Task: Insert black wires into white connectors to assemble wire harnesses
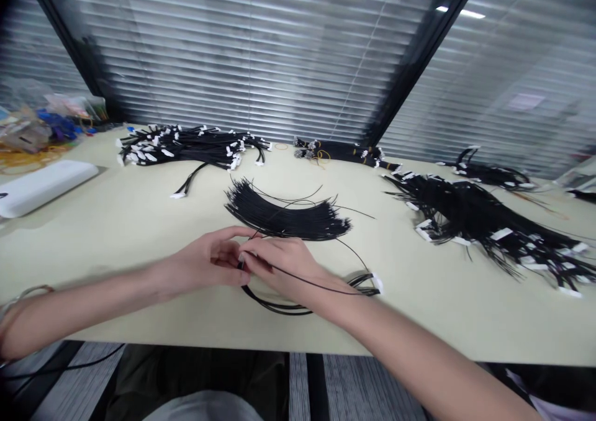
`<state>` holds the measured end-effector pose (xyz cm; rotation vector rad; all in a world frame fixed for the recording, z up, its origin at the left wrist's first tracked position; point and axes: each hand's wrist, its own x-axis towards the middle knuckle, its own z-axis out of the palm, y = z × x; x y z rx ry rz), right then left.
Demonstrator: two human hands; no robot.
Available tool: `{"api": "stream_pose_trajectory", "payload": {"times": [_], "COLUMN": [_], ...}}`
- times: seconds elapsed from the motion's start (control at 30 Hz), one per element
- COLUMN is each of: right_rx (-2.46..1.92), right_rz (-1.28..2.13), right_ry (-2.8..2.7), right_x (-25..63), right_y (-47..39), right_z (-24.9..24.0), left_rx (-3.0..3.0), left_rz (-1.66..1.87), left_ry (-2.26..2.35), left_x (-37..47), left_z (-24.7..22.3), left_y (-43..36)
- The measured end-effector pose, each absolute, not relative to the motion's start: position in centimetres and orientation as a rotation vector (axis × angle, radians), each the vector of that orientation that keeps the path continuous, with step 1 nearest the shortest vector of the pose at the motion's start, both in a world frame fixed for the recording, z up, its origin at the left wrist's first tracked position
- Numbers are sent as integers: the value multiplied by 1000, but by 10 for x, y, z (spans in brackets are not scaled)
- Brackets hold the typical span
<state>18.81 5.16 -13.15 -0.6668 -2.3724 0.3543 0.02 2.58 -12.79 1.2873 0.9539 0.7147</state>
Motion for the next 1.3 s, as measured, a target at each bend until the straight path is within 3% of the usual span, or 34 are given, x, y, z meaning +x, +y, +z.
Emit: {"api": "stream_pose_trajectory", "payload": {"times": [0.47,1.3], "right_rx": [-924,-907], "right_rz": [501,563], "right_ry": [-2264,-2244], "right_x": [186,189], "right_y": [49,50], "right_z": [-134,-130], "left_rx": [1376,1384], "left_rz": [671,686], "left_ry": [951,954], "left_x": [0,-1], "left_z": [-117,-125], "left_y": [25,27]}}
